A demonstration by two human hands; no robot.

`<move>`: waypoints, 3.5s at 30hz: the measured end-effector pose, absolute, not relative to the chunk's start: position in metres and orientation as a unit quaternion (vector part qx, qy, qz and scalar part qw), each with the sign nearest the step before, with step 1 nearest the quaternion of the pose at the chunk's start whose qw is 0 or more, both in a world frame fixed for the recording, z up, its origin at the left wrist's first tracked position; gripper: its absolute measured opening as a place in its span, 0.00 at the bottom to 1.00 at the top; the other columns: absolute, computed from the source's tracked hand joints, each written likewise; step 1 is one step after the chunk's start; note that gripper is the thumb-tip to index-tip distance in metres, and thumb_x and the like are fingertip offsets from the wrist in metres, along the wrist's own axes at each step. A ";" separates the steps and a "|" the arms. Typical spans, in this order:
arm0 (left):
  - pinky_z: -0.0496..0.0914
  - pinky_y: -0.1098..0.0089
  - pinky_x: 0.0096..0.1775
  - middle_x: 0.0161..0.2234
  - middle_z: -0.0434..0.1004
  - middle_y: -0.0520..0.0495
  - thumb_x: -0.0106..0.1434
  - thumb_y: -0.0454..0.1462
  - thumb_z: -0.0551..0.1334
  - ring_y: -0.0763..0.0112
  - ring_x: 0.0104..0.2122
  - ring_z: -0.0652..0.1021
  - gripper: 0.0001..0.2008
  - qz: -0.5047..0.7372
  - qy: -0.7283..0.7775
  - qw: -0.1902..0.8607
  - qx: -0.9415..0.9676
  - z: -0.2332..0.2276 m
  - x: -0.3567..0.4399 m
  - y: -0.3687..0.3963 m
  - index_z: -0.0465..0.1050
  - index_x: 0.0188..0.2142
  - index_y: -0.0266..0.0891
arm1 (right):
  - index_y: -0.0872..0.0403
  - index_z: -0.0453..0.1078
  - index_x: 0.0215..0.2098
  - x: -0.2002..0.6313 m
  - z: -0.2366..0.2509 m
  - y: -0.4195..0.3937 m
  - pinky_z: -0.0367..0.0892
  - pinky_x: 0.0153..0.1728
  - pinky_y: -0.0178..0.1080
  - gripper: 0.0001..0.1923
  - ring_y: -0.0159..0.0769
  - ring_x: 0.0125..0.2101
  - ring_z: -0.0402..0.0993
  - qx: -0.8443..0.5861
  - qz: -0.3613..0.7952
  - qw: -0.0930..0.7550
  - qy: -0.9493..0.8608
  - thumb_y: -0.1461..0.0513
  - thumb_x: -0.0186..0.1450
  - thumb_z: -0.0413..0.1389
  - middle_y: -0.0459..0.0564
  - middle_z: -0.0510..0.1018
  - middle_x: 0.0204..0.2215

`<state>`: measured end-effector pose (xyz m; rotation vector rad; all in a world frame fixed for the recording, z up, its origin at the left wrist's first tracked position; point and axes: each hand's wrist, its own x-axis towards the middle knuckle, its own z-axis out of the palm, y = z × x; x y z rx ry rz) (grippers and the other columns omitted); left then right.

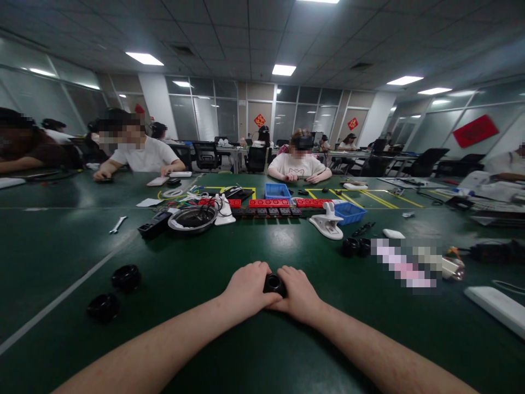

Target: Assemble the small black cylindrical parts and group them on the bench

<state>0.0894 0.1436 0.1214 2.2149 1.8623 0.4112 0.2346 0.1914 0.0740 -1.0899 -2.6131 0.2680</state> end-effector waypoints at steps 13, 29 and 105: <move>0.61 0.74 0.32 0.34 0.66 0.52 0.45 0.44 0.63 0.69 0.35 0.68 0.19 0.128 0.480 0.249 0.831 0.131 0.069 0.154 0.66 0.37 0.41 | 0.52 0.65 0.42 0.252 0.096 0.214 0.56 0.41 0.38 0.23 0.37 0.39 0.60 -0.195 0.306 0.076 -0.929 0.55 0.49 0.59 0.46 0.67 0.37; 0.61 0.73 0.33 0.35 0.66 0.50 0.45 0.45 0.63 0.67 0.36 0.68 0.20 0.115 0.515 0.250 0.812 0.134 0.074 0.151 0.66 0.37 0.41 | 0.54 0.67 0.36 0.249 0.085 0.215 0.57 0.35 0.36 0.21 0.35 0.35 0.61 -0.218 0.291 0.104 -0.926 0.54 0.45 0.61 0.44 0.68 0.32; 0.62 0.71 0.36 0.38 0.67 0.49 0.42 0.52 0.62 0.64 0.38 0.68 0.27 0.109 0.530 0.236 0.807 0.134 0.068 0.151 0.65 0.40 0.42 | 0.54 0.64 0.40 0.247 0.084 0.209 0.57 0.35 0.37 0.25 0.37 0.35 0.62 -0.232 0.274 0.119 -0.926 0.53 0.47 0.59 0.47 0.67 0.34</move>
